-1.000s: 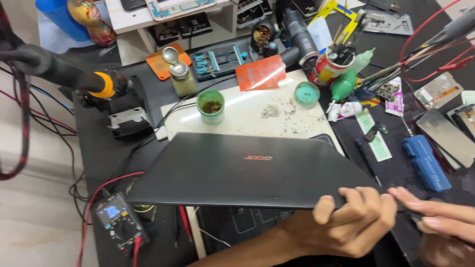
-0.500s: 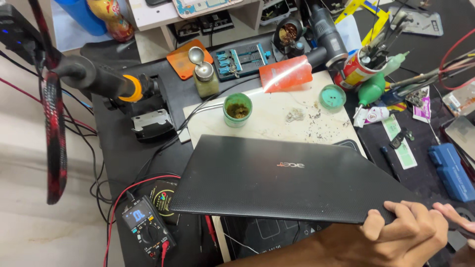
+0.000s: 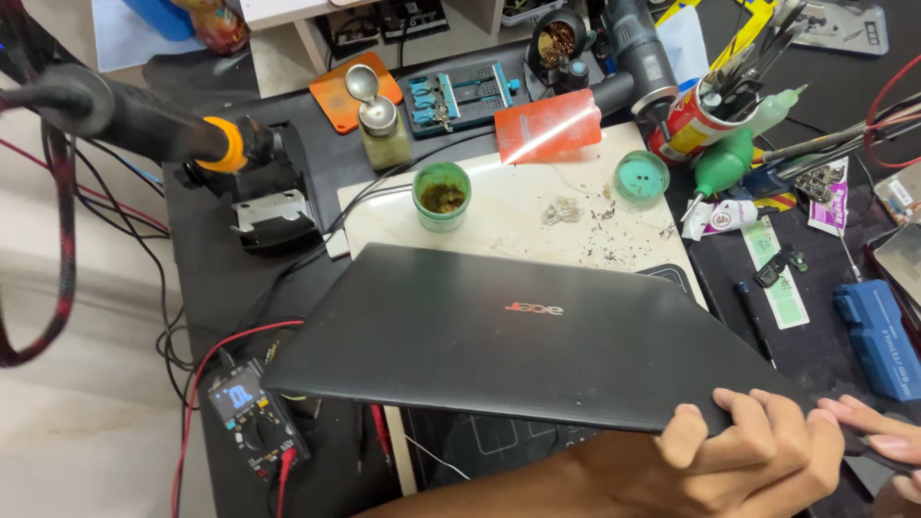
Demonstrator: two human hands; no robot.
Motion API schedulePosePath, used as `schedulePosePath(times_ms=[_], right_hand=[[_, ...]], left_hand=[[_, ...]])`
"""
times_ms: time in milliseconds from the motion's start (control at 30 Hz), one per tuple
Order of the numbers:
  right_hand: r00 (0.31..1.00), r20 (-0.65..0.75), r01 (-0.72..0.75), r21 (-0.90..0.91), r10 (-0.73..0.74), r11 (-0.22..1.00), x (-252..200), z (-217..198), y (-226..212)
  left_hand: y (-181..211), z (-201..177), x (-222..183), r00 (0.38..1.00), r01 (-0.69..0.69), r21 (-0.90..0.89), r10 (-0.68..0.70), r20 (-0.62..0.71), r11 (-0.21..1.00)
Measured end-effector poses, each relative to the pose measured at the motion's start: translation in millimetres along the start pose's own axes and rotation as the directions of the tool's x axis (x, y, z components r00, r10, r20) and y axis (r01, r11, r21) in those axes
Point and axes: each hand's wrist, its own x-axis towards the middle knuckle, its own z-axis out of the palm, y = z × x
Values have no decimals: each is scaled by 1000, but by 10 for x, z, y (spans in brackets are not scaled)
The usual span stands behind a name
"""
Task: The person disassembles a laptop, removing the motherboard and screen bezel, and then uses a screwdriver to remove screws from the screen assembly.
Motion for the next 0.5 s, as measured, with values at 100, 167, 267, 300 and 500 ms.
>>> schedulePosePath(times_ms=[100,167,267,300,500], right_hand=[[989,-138,-57,27,60,998,-245,-62,328],[951,-26,-299,187,309,936,-170,-259,271],[994,-111,-19,-125,5,992,371,29,-142],[987,-119,78,-207,-104,975,640,189,-415],[975,-171,98,-240,-141,966,1703,1053,-1785]], left_hand=[[-26,-26,90,1000,-14,42,14,10,999],[-109,-37,119,998,-67,86,65,23,994],[-130,-51,153,991,-127,201,116,66,971],[-120,-41,172,991,-126,236,109,83,964],[-62,-20,239,991,-35,193,9,135,981]])
